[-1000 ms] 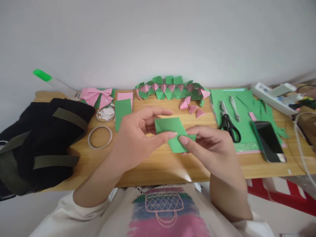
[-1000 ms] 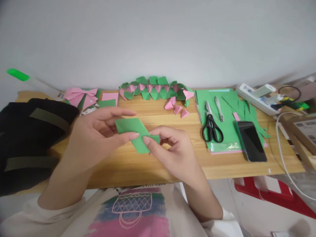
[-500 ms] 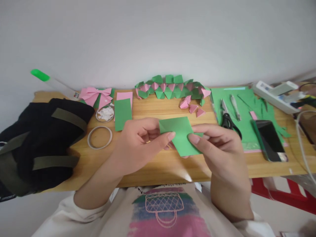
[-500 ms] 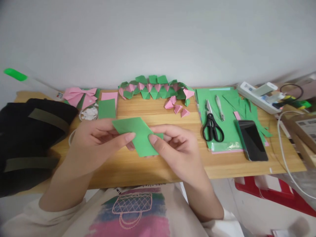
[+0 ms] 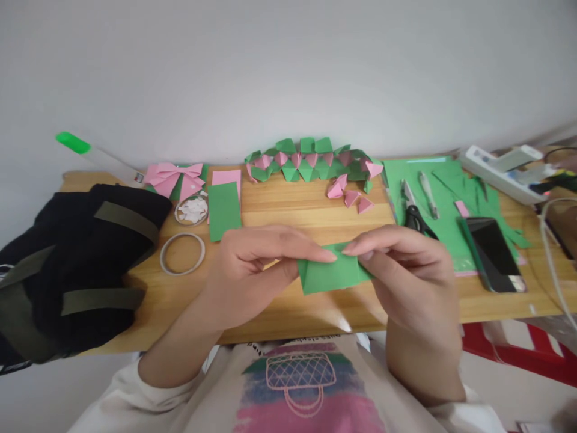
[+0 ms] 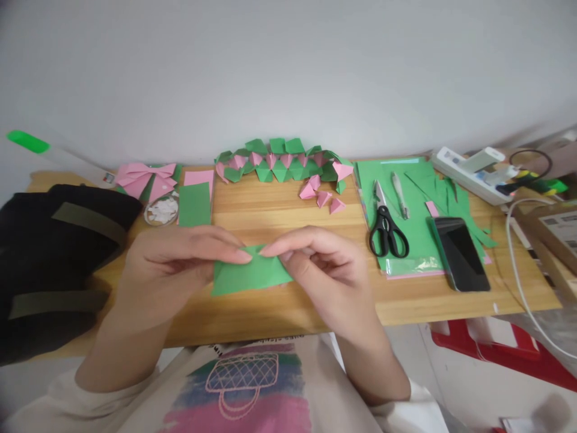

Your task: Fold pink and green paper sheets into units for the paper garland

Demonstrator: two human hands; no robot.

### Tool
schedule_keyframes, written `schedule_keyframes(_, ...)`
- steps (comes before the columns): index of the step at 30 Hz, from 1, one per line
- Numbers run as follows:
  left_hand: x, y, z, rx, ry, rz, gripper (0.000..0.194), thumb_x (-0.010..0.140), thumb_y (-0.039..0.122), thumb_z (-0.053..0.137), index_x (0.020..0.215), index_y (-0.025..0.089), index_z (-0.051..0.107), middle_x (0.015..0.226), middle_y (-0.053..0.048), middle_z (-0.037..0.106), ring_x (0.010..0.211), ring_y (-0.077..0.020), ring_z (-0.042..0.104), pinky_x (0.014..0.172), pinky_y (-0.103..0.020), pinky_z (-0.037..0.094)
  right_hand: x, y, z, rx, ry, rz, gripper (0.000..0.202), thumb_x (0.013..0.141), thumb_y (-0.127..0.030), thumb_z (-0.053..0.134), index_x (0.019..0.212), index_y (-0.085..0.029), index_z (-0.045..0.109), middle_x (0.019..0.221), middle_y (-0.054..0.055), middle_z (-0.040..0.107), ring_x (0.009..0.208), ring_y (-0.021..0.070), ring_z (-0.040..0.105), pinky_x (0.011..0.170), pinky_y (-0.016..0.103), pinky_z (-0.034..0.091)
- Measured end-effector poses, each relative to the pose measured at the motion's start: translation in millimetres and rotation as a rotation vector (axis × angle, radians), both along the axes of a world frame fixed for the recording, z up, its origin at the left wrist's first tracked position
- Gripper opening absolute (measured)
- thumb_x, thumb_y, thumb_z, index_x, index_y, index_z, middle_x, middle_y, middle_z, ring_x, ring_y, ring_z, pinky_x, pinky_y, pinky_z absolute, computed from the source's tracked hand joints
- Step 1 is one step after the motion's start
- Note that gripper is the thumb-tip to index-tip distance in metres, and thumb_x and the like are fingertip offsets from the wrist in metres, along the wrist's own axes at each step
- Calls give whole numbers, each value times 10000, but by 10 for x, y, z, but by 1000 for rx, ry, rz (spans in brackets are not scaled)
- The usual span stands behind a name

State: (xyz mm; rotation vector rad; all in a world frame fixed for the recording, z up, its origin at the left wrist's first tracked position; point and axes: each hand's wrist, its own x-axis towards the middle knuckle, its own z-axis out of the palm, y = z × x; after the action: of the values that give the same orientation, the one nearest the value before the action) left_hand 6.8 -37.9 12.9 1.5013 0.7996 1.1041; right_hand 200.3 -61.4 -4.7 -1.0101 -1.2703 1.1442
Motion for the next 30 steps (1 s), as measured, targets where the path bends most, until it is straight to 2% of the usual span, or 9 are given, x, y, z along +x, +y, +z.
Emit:
schedule_keyframes(5,-20,-22,57,-38,47,-24,176,851,178,622,848,230,790,795,-28,743,667,-134,626,558,-240,485,30,-36,74,100,-221,-18,300,906,-78,584,887,-320,760,762,-40,717,728,108,632,531,212,460)
schedule_keyframes(8,12,-50,41,-71,67,52,57,803,205,720,797,243,763,769,-5,730,678,-133,630,583,-242,507,22,-32,102,113,-256,15,313,919,-82,558,966,-329,744,805,-38,715,693,99,608,545,213,463)
schedule_keyframes(11,51,-77,2,-77,78,127,123,731,163,796,752,261,724,755,22,726,680,-130,644,588,-235,521,1,-22,94,61,-218,-13,285,926,-142,576,1078,-339,716,774,-32,695,618,99,570,519,216,459)
schedule_keyframes(14,71,-91,-11,-90,84,136,148,730,138,788,731,259,701,728,28,715,650,-127,643,563,-233,526,-13,-10,79,17,-179,-31,198,921,-195,606,984,-324,741,670,-35,663,568,98,565,495,205,463)
schedule_keyframes(18,80,-101,4,-99,106,153,153,723,139,788,717,252,685,708,38,695,640,-114,640,557,-216,529,-23,3,85,-22,-155,-55,160,883,-167,652,817,-283,741,627,-46,675,534,81,600,476,170,481)
schedule_keyframes(25,91,-102,-7,-145,99,133,177,741,125,768,834,245,677,771,44,716,685,-108,676,557,-183,519,-44,24,108,-92,-163,-28,149,892,-194,639,758,-199,704,563,-29,679,496,84,629,472,166,505)
schedule_keyframes(30,110,-38,-45,-258,125,97,122,729,191,782,810,208,693,746,8,742,622,-117,657,468,-180,463,-35,39,82,-89,-150,-69,80,848,-197,691,772,-205,715,619,-21,710,494,87,632,469,175,526)
